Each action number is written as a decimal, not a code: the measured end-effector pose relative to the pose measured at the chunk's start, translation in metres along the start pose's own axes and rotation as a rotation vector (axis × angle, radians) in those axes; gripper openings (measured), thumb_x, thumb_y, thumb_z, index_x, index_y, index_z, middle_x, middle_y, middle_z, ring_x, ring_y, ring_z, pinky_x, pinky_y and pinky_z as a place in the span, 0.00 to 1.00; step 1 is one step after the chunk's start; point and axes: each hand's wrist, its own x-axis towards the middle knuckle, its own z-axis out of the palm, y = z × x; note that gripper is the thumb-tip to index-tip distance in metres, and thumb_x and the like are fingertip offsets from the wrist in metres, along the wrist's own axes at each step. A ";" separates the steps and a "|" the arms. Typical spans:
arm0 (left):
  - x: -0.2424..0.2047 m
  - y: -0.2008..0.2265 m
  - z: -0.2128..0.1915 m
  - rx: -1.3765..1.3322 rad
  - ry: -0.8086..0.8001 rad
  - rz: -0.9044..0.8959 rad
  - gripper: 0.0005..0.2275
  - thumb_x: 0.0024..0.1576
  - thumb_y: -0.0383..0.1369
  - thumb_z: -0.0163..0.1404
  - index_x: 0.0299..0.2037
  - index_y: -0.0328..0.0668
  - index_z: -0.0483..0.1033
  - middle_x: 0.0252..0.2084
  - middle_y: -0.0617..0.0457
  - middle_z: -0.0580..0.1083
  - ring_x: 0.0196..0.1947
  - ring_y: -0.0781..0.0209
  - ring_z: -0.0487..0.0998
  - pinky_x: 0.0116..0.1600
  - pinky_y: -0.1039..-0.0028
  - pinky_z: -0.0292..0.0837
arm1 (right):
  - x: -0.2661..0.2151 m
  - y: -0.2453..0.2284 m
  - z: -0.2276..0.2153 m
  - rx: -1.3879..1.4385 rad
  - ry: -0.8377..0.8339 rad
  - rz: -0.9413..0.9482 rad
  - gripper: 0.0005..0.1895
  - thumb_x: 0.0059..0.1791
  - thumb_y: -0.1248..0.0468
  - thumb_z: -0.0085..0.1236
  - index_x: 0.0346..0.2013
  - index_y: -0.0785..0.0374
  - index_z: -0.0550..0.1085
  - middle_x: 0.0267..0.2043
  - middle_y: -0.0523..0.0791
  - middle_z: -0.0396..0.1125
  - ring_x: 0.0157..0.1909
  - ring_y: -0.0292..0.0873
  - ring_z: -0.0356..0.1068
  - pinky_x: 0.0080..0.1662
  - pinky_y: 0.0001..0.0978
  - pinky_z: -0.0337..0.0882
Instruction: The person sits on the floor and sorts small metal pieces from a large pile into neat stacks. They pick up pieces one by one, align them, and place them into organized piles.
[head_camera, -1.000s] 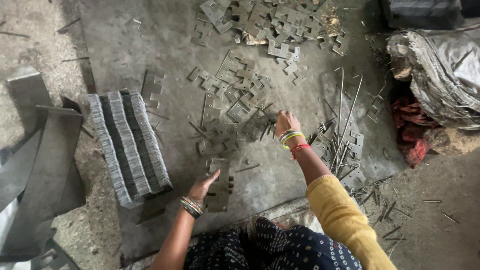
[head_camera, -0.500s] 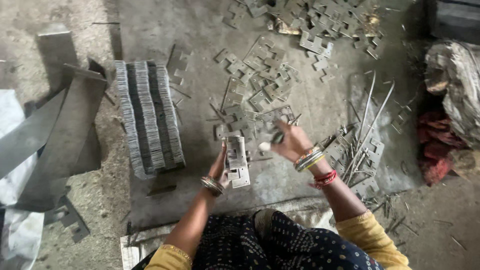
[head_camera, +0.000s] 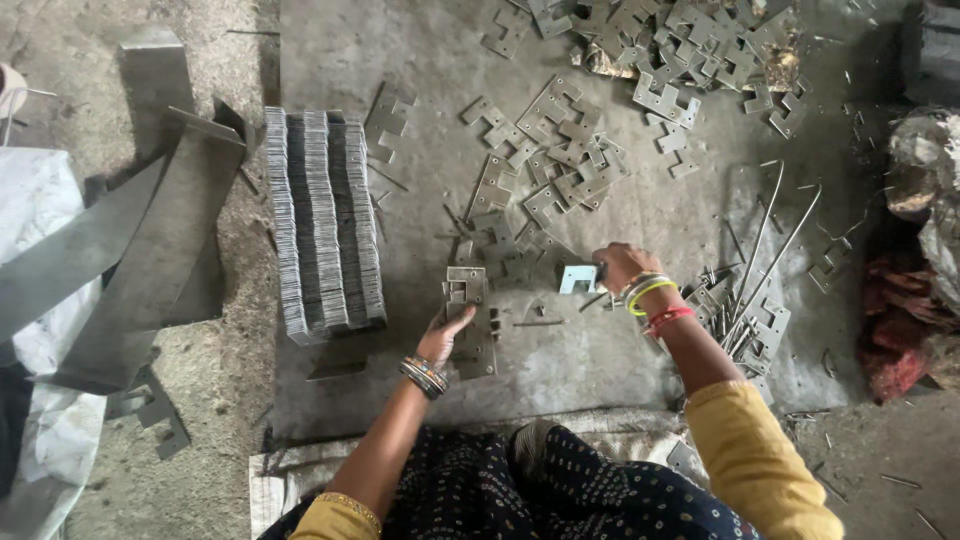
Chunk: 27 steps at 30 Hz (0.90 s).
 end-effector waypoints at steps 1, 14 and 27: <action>-0.002 0.000 0.001 -0.014 -0.051 0.046 0.38 0.53 0.50 0.61 0.66 0.23 0.70 0.58 0.44 0.78 0.60 0.50 0.76 0.66 0.61 0.66 | -0.006 0.002 -0.003 -0.002 -0.019 0.020 0.16 0.44 0.62 0.60 0.47 0.46 0.78 0.48 0.45 0.75 0.53 0.52 0.74 0.50 0.47 0.76; -0.031 0.065 0.017 -0.534 0.100 -0.219 0.40 0.53 0.64 0.47 0.72 0.54 0.54 0.67 0.54 0.61 0.64 0.54 0.64 0.66 0.47 0.61 | 0.045 -0.103 0.026 0.266 0.304 -0.241 0.30 0.44 0.57 0.61 0.58 0.64 0.69 0.51 0.56 0.73 0.49 0.55 0.75 0.46 0.46 0.76; -0.061 0.098 -0.007 -0.650 0.102 -0.338 0.41 0.49 0.71 0.40 0.60 0.48 0.72 0.53 0.48 0.77 0.48 0.51 0.79 0.56 0.53 0.75 | -0.022 -0.117 0.026 0.259 0.107 0.039 0.27 0.44 0.59 0.61 0.58 0.56 0.70 0.52 0.54 0.71 0.55 0.60 0.72 0.49 0.53 0.74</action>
